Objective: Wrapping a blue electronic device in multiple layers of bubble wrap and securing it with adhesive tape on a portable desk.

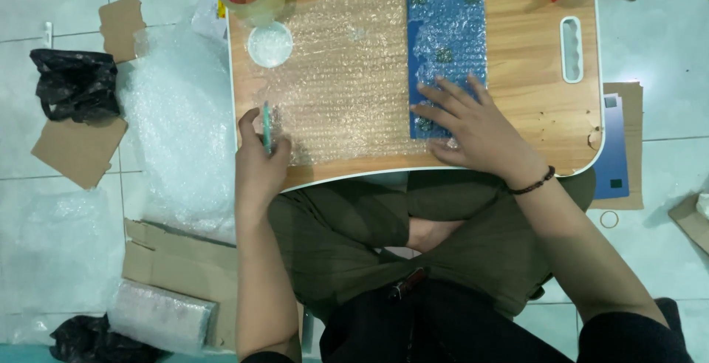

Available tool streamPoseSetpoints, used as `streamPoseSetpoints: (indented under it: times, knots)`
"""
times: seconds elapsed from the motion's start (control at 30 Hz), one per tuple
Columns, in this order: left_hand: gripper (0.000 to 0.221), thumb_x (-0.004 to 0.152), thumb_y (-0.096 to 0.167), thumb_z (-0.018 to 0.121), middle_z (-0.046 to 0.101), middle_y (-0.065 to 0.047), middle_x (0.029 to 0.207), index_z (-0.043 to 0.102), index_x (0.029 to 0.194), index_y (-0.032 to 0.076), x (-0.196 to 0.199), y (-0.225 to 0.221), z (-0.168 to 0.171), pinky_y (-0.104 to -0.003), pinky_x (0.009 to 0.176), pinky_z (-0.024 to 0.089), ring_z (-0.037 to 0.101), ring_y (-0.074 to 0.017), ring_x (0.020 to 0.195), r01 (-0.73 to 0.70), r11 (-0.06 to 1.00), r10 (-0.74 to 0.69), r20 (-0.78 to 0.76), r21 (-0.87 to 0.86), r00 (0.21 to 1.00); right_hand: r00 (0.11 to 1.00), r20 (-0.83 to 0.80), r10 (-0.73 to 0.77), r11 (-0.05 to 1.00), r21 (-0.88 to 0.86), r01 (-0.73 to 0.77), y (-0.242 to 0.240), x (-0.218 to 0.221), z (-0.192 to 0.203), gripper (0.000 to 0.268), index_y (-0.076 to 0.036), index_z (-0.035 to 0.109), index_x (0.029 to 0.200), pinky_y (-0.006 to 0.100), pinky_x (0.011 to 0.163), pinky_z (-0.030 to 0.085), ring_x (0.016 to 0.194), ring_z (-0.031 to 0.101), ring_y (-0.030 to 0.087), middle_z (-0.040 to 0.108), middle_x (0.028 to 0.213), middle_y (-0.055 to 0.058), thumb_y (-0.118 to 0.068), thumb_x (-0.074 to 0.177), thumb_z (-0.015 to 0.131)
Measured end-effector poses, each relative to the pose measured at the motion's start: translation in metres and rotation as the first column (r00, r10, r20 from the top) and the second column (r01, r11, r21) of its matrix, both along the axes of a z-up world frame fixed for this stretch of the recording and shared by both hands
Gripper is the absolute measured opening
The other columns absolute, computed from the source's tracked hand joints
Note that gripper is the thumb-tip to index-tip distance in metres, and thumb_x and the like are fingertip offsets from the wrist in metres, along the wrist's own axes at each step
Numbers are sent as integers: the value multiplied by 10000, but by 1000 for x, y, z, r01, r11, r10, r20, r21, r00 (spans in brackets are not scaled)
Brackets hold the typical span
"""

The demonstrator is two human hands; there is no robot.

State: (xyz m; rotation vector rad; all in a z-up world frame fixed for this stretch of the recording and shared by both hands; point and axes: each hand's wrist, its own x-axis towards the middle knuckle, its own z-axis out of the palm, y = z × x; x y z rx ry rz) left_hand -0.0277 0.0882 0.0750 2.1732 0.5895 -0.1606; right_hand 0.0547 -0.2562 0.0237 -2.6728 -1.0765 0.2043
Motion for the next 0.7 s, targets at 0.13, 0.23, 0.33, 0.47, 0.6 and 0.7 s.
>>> streamPoseSetpoints:
  times: [0.13,0.23,0.33,0.47,0.6,0.7]
  knots:
    - [645,1019,253,573,606,-382,1215,290,1559,43,0,8,2,-601,901,510,639,-516,1156,-75,993,71,-40,-93,997,999,22,33,977,211,-37,-6,-6,-12,645,-250,555,1465,554,1257,161,1520,354,284,467,1594,59,-566,904,601]
    - [595,1061,340,511,617,-365,1230,325,1552,61,-4,21,-6,-593,937,490,638,-477,1172,-150,978,143,-57,-142,988,996,59,-67,928,370,40,-10,-10,-11,625,-188,588,1418,513,1243,235,1468,425,297,532,1489,87,-569,924,627]
    - [537,1013,297,444,561,-204,982,432,1464,7,-9,44,-25,-423,790,437,571,-300,940,-206,947,205,-28,-246,978,986,135,-101,927,373,44,-10,-17,-23,576,-186,634,1369,516,1205,315,1423,484,318,587,1413,76,-523,905,683]
    - [528,1051,276,365,576,-125,897,472,1486,-6,-25,72,-39,-373,751,467,549,-215,848,-310,941,312,-7,-138,950,975,218,-27,963,266,-33,0,-37,-36,569,-221,655,1370,537,1229,270,1474,440,292,567,1491,39,-511,884,712]
    - [463,1100,271,342,542,-37,908,443,1505,70,-38,67,-24,-349,822,470,535,-148,858,-438,898,438,143,-33,887,978,205,-38,965,260,-17,1,-41,-36,553,-224,646,1390,535,1240,261,1486,419,279,544,1522,20,-475,901,711]
    - [516,985,-26,248,437,-24,706,412,1472,17,-26,30,-2,-336,711,438,431,-170,677,-116,992,85,421,48,903,970,240,-33,957,288,-39,3,-42,-34,508,-197,640,1402,512,1223,298,1462,458,295,566,1502,42,-426,950,681]
